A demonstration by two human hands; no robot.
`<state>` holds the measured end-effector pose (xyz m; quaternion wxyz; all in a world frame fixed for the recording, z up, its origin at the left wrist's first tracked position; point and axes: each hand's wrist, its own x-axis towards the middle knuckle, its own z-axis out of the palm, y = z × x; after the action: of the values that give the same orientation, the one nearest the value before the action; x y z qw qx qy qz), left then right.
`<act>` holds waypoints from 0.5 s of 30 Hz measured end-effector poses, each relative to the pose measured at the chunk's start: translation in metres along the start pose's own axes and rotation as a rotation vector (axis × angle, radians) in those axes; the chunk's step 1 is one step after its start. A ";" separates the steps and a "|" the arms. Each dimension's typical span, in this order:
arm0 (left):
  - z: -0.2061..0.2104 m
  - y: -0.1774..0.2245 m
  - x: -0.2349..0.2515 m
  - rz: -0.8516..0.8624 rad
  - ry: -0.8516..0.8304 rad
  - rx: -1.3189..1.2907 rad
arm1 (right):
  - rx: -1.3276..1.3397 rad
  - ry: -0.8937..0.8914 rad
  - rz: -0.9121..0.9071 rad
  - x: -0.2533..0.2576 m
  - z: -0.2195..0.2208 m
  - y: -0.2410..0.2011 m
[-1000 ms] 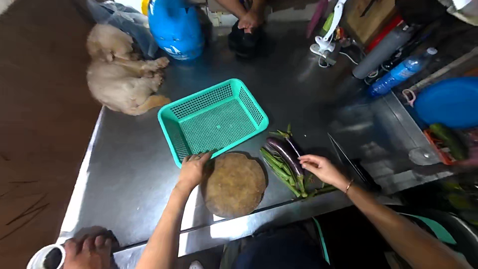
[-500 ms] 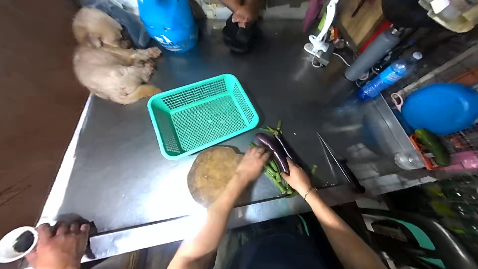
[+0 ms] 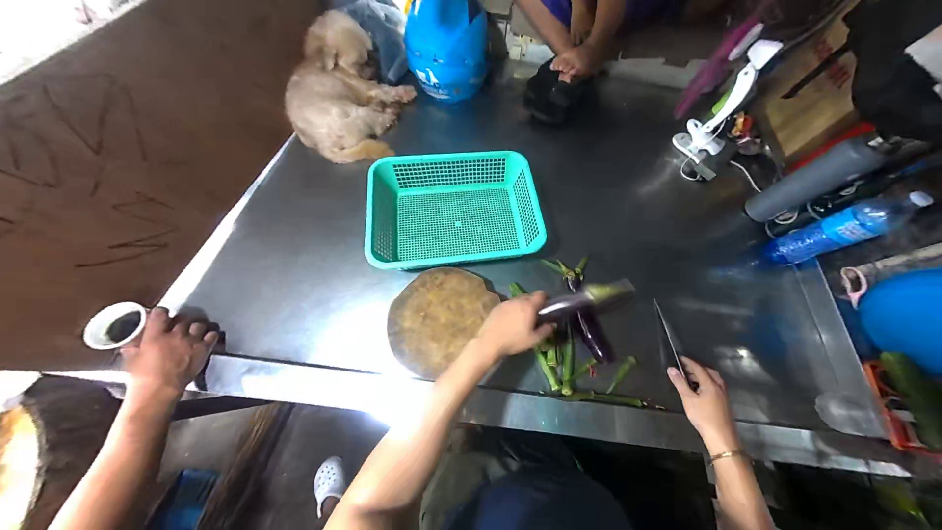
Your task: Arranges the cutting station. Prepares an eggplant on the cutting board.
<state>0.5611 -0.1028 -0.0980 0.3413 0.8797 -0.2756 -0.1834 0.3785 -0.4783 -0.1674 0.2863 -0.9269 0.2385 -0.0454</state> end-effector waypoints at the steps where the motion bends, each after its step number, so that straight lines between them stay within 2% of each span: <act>1: -0.002 -0.012 -0.015 -0.090 0.036 -0.259 | -0.123 0.042 0.041 0.001 0.000 0.022; 3: -0.001 -0.032 -0.042 -0.211 0.071 -0.831 | -0.239 0.040 0.094 0.003 0.006 0.056; 5: 0.005 -0.040 -0.065 -0.231 0.082 -1.169 | -0.269 0.023 0.094 0.006 0.016 0.069; 10: 0.033 -0.040 -0.100 -0.131 0.091 -1.445 | -0.219 -0.033 0.084 0.022 0.027 0.067; 15: 0.042 -0.033 -0.115 -0.113 0.091 -1.499 | -0.076 -0.038 0.031 0.027 0.017 0.052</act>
<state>0.4614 -0.0330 -0.1350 0.8498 0.4315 -0.0171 -0.3023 0.3841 -0.5197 -0.2112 0.2558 -0.9341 0.2488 -0.0143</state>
